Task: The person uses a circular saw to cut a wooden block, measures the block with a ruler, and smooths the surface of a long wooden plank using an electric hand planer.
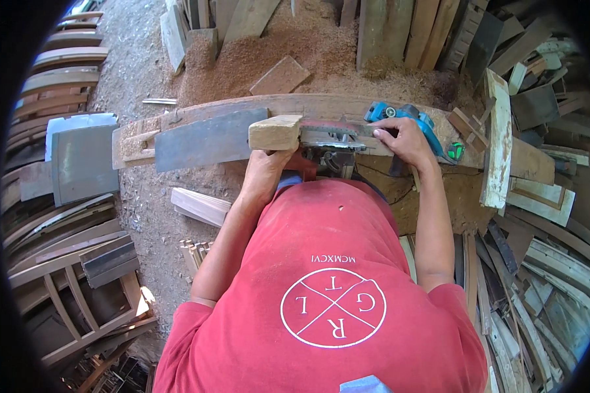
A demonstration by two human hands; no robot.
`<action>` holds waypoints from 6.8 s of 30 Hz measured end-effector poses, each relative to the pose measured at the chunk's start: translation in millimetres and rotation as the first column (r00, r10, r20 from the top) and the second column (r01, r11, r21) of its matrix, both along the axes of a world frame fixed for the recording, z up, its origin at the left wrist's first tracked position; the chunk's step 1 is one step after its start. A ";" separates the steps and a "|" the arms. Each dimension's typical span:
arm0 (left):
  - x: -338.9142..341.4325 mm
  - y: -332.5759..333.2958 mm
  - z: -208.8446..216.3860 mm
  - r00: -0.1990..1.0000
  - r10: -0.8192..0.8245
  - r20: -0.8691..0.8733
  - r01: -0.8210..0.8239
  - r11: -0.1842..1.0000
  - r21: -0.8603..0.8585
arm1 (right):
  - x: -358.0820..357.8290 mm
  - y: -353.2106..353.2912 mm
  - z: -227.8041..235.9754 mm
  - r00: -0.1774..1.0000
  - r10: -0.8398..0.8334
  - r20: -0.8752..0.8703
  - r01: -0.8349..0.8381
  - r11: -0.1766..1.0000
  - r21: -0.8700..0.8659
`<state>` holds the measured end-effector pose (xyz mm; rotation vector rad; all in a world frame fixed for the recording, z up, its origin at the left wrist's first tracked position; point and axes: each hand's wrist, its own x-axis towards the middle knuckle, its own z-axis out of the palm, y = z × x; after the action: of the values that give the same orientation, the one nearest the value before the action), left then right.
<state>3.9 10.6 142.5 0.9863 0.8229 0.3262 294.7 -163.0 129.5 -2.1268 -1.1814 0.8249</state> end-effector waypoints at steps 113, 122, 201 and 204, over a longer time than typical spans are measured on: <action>0.2 5.3 -19.4 0.996 0.083 -0.017 -0.085 0.984 -0.158 | -23.7 26.4 24.9 0.942 0.072 0.327 0.002 0.975 -0.220; 3.6 3.6 5.8 0.999 -0.035 -0.042 0.026 0.980 -0.199 | -17.1 -4.1 26.3 0.900 -0.080 -0.429 0.047 0.995 -0.088; -12.6 -8.7 -28.0 0.954 -0.265 -0.138 0.282 0.953 0.114 | -5.9 -16.2 24.8 0.957 -0.153 -0.247 0.145 0.988 -0.051; -11.6 -10.1 -26.5 0.930 -0.316 -0.185 0.343 0.930 0.134 | -4.7 0.8 27.2 0.993 0.121 0.009 -0.121 0.992 -0.044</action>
<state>-7.7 0.5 116.0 1.2986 0.7666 0.0220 290.0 -162.3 156.7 -2.1136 -1.3208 0.8995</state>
